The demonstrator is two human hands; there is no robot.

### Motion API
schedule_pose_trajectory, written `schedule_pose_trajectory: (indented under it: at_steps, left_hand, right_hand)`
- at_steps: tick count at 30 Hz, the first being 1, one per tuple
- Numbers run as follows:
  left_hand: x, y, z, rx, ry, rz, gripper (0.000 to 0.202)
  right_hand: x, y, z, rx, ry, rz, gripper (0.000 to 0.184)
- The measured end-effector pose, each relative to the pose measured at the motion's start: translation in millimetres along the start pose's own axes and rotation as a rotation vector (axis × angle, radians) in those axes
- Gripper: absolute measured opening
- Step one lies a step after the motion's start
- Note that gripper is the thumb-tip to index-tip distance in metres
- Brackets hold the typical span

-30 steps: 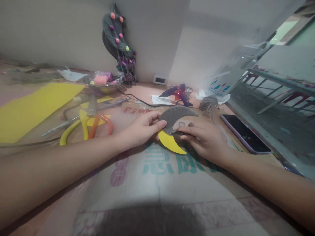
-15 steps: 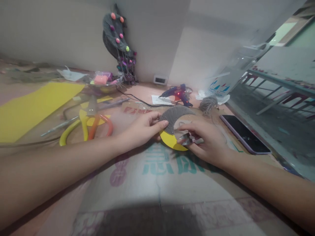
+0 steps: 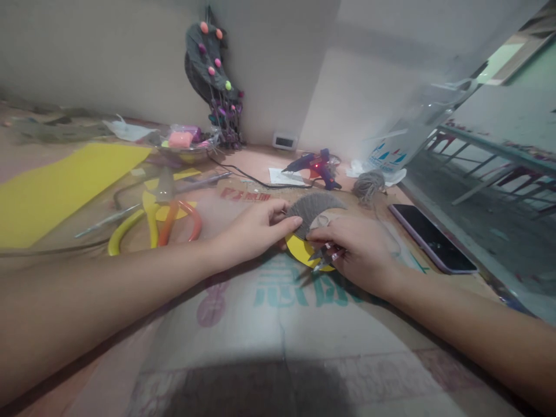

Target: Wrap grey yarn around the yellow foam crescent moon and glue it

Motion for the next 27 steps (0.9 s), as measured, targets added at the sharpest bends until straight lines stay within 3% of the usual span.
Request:
schedule_pose_trajectory:
  at_steps: [5, 11, 15, 20, 27]
  left_hand:
    - [-3.9, 0, -2, -0.005, 0.088, 0.035, 0.026]
    - [-5.3, 0, -2, -0.003, -0.004, 0.038, 0.025]
    - [-4.9, 0, 1, 0.006, -0.095, 0.037, 0.022]
    - [-2.9, 1, 4, 0.028, -0.172, 0.020, 0.020]
    - [-2.5, -1, 8, 0.049, -0.023, 0.034, 0.023]
  right_hand:
    - [2, -1, 2, 0.043, 0.071, -0.029, 0.020]
    - [-17, -12, 26, 0.271, 0.147, 0.141, 0.014]
    - [-12, -14, 30, 0.262, 0.168, 0.111, 0.015]
    - [-2, -14, 40, 0.357, 0.234, 0.063, 0.022]
    - [14, -1, 33, 0.418, 0.386, -0.043, 0.008]
Point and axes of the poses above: each hand's wrist, its own y-axis towards the middle knuckle, its own x-axis out of the palm, z = x × y, the point moved 10 cm from there along y, towards the middle knuckle, and after that the axes turned 1 degree about x, right-handed, at the moved point
